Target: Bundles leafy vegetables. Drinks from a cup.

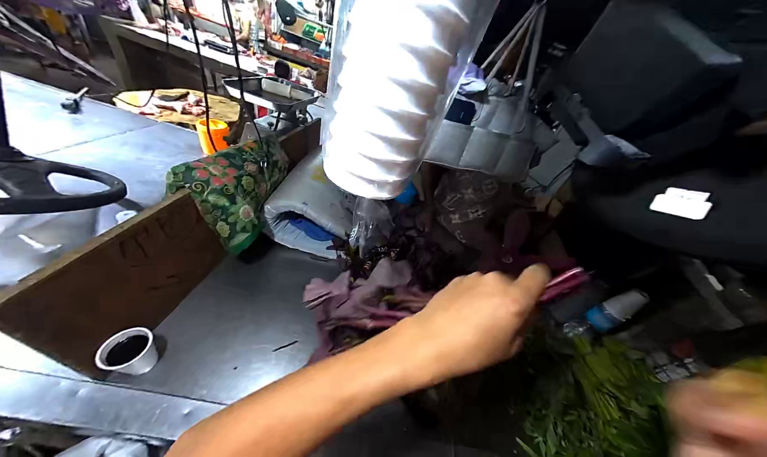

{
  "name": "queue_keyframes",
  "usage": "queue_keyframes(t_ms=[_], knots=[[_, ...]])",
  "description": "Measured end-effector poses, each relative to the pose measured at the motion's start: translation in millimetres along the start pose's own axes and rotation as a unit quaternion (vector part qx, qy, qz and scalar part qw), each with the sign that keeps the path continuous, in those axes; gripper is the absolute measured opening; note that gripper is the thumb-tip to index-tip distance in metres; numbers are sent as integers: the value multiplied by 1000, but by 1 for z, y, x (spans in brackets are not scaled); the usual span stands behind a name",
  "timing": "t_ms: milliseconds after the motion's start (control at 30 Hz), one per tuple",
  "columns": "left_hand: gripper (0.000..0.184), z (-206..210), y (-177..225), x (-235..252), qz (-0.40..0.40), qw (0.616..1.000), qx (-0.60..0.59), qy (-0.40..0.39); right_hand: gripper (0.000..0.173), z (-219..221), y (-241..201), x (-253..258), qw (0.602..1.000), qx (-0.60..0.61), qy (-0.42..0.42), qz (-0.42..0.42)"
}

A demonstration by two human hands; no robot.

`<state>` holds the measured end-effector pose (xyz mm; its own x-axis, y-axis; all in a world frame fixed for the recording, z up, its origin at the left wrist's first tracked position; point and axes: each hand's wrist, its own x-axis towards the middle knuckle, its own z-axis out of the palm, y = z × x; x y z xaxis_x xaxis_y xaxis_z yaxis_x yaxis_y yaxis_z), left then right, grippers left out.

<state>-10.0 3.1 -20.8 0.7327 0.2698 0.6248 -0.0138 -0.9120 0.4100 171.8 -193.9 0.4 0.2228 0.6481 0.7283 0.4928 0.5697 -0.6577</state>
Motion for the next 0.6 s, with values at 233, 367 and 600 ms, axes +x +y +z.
queue_keyframes(t_ms=[233, 367, 600], knots=[[28, -7, -46, -84, -236, 957, -81, -148, 18, 57, 201, -160, 933, -195, 147, 266], [32, 10, -55, -107, -314, 929, -103, -166, 16, 73, 198, -156, 955, 76, 179, 222], [28, 29, -48, -154, -410, 896, -125, -115, 36, 132, 135, -135, 800, 524, -164, 242]])
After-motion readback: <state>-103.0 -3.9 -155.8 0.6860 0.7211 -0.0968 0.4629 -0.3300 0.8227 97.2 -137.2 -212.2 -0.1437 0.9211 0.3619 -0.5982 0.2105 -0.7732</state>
